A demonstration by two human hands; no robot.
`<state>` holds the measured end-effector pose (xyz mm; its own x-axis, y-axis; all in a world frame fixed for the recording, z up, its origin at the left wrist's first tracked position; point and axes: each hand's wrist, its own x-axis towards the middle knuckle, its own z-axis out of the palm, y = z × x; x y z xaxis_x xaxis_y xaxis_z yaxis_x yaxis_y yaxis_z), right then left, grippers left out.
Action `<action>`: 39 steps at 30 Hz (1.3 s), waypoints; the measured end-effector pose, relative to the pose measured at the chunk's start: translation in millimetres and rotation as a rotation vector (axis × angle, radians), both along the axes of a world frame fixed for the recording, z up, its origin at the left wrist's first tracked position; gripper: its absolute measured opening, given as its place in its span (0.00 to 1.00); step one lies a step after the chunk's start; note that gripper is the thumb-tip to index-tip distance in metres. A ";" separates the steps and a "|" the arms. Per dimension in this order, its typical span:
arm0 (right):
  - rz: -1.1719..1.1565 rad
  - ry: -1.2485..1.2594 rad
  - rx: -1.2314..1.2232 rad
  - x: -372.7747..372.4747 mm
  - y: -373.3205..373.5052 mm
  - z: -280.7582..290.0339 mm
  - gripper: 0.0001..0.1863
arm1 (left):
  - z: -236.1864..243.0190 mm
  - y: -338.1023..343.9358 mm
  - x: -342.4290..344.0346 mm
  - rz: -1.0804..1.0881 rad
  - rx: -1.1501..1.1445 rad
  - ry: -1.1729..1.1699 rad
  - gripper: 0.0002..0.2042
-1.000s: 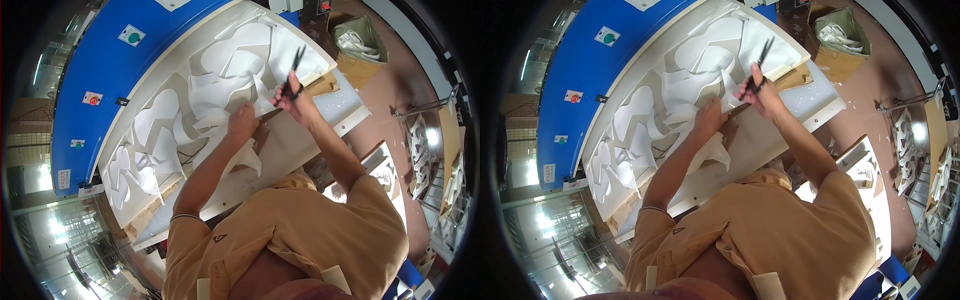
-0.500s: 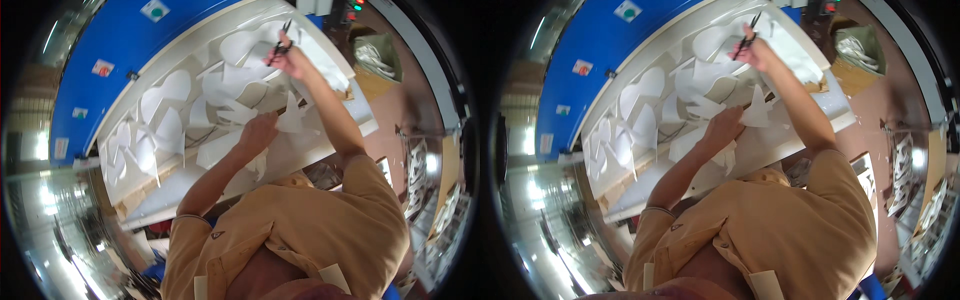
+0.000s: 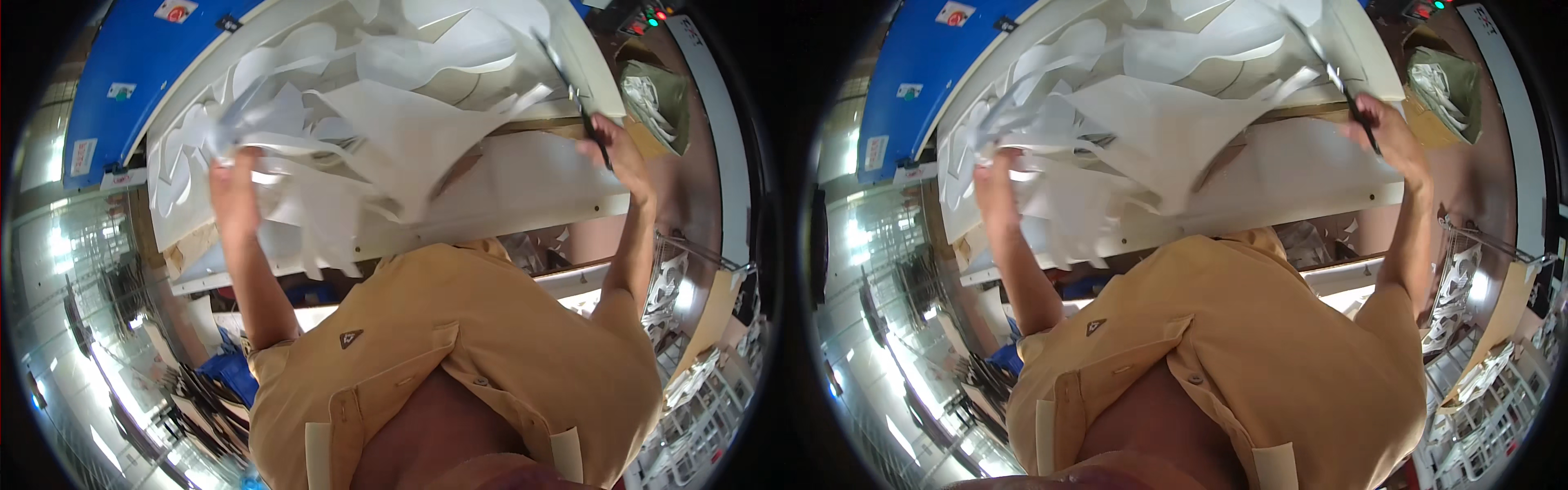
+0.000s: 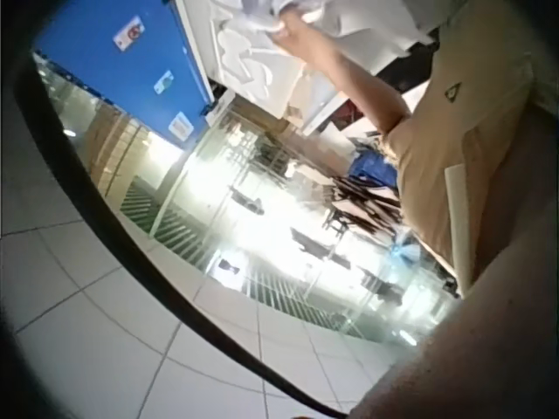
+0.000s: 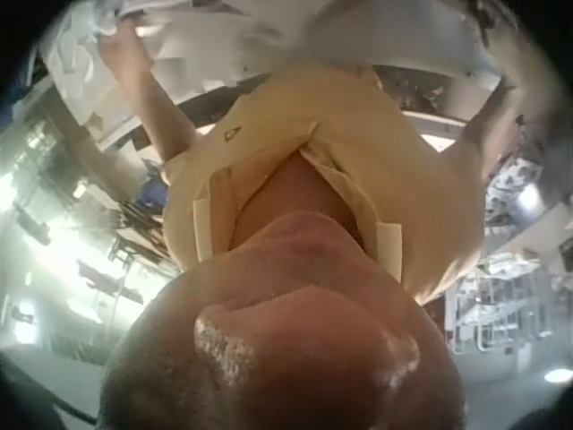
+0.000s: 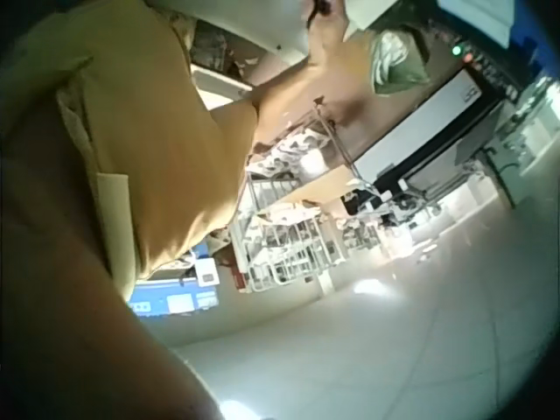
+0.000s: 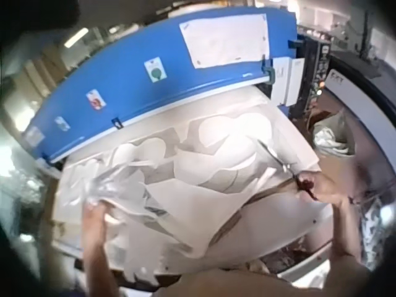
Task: Cutting out patterns from material sheets using scissors and organizing the cut pieces in a factory or workshop setting.
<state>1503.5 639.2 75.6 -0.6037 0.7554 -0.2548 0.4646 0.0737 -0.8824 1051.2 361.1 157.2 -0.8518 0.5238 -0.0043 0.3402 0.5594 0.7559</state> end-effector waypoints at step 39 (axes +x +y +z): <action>0.263 -0.573 0.817 -242.7 155.5 -80.7 0.56 | -1.8 -29.7 -56.7 0.150 0.634 -0.435 0.12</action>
